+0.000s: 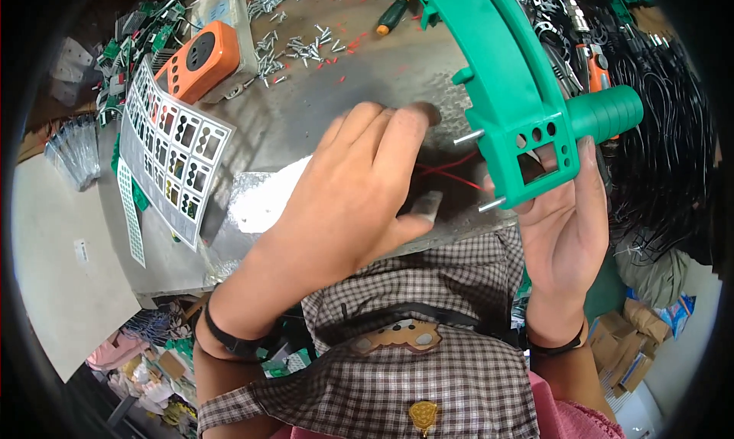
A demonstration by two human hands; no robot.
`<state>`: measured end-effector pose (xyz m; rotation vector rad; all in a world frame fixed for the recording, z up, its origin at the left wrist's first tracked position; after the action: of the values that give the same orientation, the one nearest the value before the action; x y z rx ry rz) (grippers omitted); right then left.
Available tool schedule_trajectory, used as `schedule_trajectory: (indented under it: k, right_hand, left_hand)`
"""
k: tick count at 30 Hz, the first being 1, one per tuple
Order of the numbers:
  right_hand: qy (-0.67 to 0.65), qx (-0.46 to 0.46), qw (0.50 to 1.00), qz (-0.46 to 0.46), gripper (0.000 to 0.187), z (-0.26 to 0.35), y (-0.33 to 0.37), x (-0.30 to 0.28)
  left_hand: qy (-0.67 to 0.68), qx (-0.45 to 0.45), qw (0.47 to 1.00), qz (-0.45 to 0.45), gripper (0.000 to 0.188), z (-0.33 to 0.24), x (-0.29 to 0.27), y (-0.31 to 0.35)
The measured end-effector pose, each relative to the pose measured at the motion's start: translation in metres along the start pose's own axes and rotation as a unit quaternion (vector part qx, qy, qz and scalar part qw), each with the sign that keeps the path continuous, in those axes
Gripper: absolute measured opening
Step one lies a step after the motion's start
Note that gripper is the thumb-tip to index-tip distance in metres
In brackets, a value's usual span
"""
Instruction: Assembling the internal components and housing of a green handheld electronic device.
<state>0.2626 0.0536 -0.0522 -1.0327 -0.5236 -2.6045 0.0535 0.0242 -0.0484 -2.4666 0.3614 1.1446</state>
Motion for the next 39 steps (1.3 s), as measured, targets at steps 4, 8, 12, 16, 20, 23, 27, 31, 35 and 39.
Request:
schedule_trajectory:
  k: [4,8,12,16,20,23,27,31,35,39]
  right_hand:
    - [0.060,0.037,0.997,-0.027,0.050,-0.006,0.002,0.006]
    - [0.073,0.084,0.990,-0.080,0.055,-0.018,0.001,0.007]
    - [0.087,0.073,0.988,-0.106,0.057,-0.038,0.002,0.007]
    - [0.066,0.089,0.991,-0.071,0.058,-0.045,0.002,0.009]
    - [0.042,0.053,0.996,-0.054,0.055,-0.049,0.000,0.008]
    - [0.099,0.053,0.990,-0.081,0.054,-0.043,0.000,0.004]
    - [0.150,0.051,0.982,-0.100,0.052,-0.046,-0.002,0.003]
    - [0.160,0.075,0.982,-0.066,0.051,-0.045,-0.012,0.005]
    - [0.058,0.170,0.984,-0.004,0.051,-0.053,-0.031,0.001]
    - [0.024,0.149,0.989,-0.010,0.053,-0.053,-0.026,0.002]
  left_hand:
    - [-0.114,0.020,0.990,0.082,0.092,-0.002,-0.019,0.003]
    - [-0.034,-0.043,0.998,-0.007,0.097,0.012,-0.006,0.024]
    - [-0.015,-0.032,0.999,-0.005,0.096,0.018,0.004,0.037]
    - [-0.016,-0.057,0.996,-0.063,0.110,0.009,0.012,0.023]
    - [0.013,-0.082,0.996,-0.036,0.125,0.012,0.015,0.019]
    - [-0.021,-0.032,0.998,-0.044,0.106,0.017,0.011,0.028]
    - [0.017,-0.047,0.997,-0.056,0.085,0.019,0.013,0.035]
    - [0.025,-0.050,0.996,-0.072,0.081,0.023,0.014,0.040]
    - [0.076,-0.103,0.987,-0.094,0.088,0.030,0.009,0.035]
    - [0.100,-0.024,0.967,-0.235,0.069,0.037,-0.010,-0.009]
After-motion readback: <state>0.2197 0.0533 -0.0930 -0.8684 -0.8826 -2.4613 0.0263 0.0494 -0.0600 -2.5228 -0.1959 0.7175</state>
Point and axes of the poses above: each hand's wrist, its own y-axis away from the middle knuckle, its own x-axis out of the palm, z = x × y, the point moved 1 cm from there along -y, towards the middle knuckle, and after that the axes turned 8 degrees about x, right-handed, at the moved point
